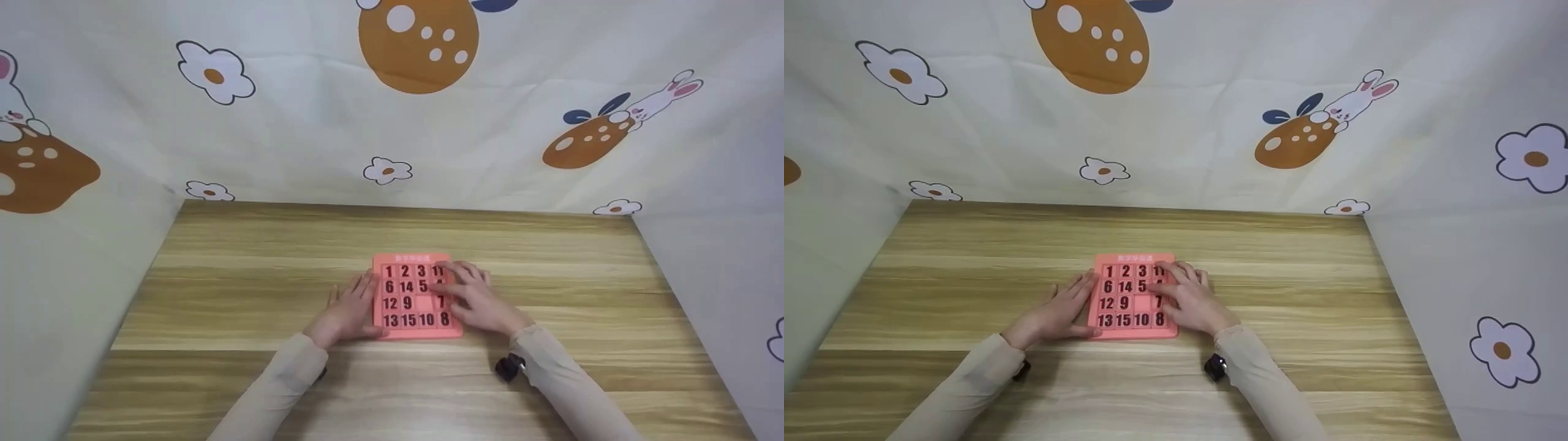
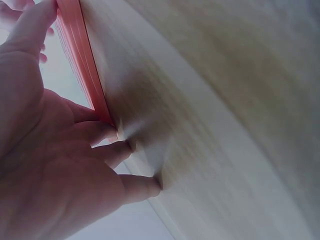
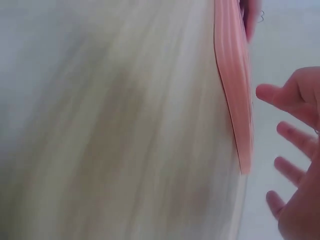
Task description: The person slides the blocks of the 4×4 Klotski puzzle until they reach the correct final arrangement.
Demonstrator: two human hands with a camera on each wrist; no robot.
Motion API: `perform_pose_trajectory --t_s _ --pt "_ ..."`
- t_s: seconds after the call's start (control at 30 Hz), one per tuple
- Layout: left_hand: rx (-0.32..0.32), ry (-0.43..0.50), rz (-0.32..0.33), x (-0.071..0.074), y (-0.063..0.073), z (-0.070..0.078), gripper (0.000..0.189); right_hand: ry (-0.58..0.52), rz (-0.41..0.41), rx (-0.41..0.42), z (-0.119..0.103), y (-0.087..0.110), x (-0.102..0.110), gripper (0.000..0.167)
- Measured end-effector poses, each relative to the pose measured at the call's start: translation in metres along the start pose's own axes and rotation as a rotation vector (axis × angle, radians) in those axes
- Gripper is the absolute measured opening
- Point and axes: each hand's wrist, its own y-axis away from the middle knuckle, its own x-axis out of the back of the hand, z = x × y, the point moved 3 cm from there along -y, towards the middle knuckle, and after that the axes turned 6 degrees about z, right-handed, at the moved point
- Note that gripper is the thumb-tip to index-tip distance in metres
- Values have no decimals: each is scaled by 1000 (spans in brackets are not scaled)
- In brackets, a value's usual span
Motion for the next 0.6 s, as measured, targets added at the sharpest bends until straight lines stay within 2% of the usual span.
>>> perform_pose_trajectory --t_s 0.1,0.2,0.43,0.6 --pt "-8 1 0 -1 0 1 107 13 -30 -12 -2 -3 -3 47" --pt "-23 0 9 0 1 1 107 -6 -32 -6 -3 -3 -3 42" --pt "-25 21 18 3 3 1 106 -52 -33 61 -5 0 0 37" --pt "-17 23 6 3 3 1 107 -19 -18 13 -4 -1 0 44"
